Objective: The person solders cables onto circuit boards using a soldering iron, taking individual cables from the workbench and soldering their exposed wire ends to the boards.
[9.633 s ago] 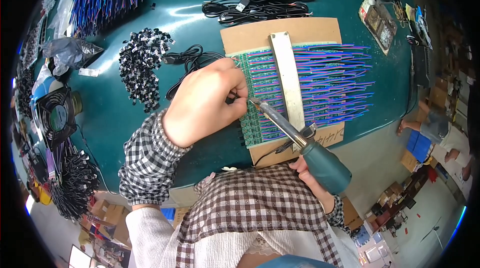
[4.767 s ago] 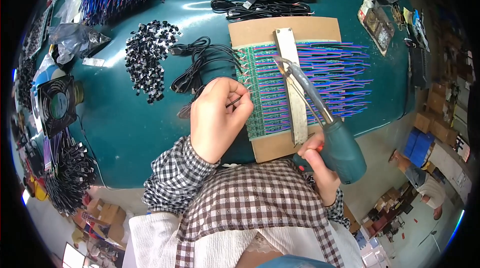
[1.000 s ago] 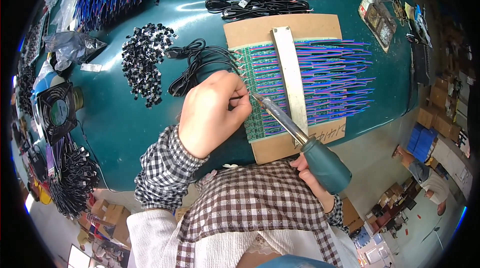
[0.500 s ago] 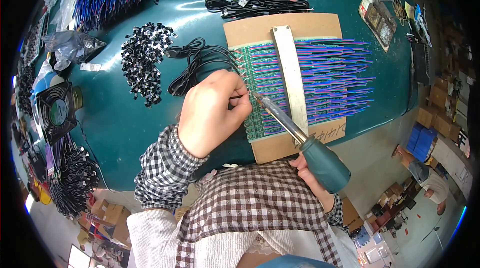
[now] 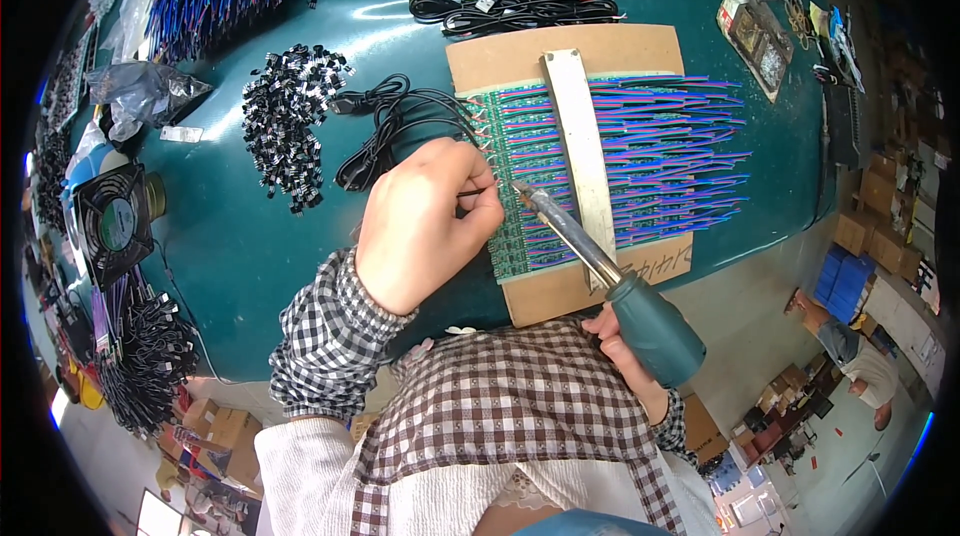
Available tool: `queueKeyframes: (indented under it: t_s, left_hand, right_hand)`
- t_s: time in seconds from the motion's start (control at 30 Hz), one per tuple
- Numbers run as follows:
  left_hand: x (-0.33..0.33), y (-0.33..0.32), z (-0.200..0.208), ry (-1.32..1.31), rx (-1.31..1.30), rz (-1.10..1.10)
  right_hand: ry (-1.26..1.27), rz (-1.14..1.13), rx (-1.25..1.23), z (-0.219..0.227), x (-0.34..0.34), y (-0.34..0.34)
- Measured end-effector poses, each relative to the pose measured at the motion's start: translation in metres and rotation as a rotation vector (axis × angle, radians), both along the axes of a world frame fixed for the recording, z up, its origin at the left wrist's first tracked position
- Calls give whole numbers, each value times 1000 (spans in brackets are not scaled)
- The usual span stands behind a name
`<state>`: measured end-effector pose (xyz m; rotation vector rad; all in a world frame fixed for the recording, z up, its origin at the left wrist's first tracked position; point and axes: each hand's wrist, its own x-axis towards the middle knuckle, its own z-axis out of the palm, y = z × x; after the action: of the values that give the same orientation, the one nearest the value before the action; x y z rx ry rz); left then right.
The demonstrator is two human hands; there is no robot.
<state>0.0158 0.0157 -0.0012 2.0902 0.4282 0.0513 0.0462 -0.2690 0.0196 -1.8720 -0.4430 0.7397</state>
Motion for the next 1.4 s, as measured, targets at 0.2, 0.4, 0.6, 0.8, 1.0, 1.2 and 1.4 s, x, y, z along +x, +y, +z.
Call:
queueKeyframes:
  t_s: [0.2,0.4,0.6,0.8,1.0,1.2,1.4]
  left_hand:
    - [-18,-3,-3,-36,-98,26]
    - [-21,-8,-8,-126,-148,32]
    - [-18,-12,-3,-46,-85,32]
    - [-17,-15,-7,-90,25,30]
    - [-18,-13,-4,-128,80,-35]
    - [-17,-7,-2,-128,86,-85]
    - [-13,-3,-4,-149,120,-154]
  right_hand:
    - [229,-177,117,6,-2,5]
    - [264,-166,154,6,1,7]
    - [296,-213,202,8,-1,9]
    - [293,-166,160,9,2,7]
    - [297,-198,203,6,1,6]
    - [305,-212,224,6,0,7]
    - [313,-201,213,6,0,7]
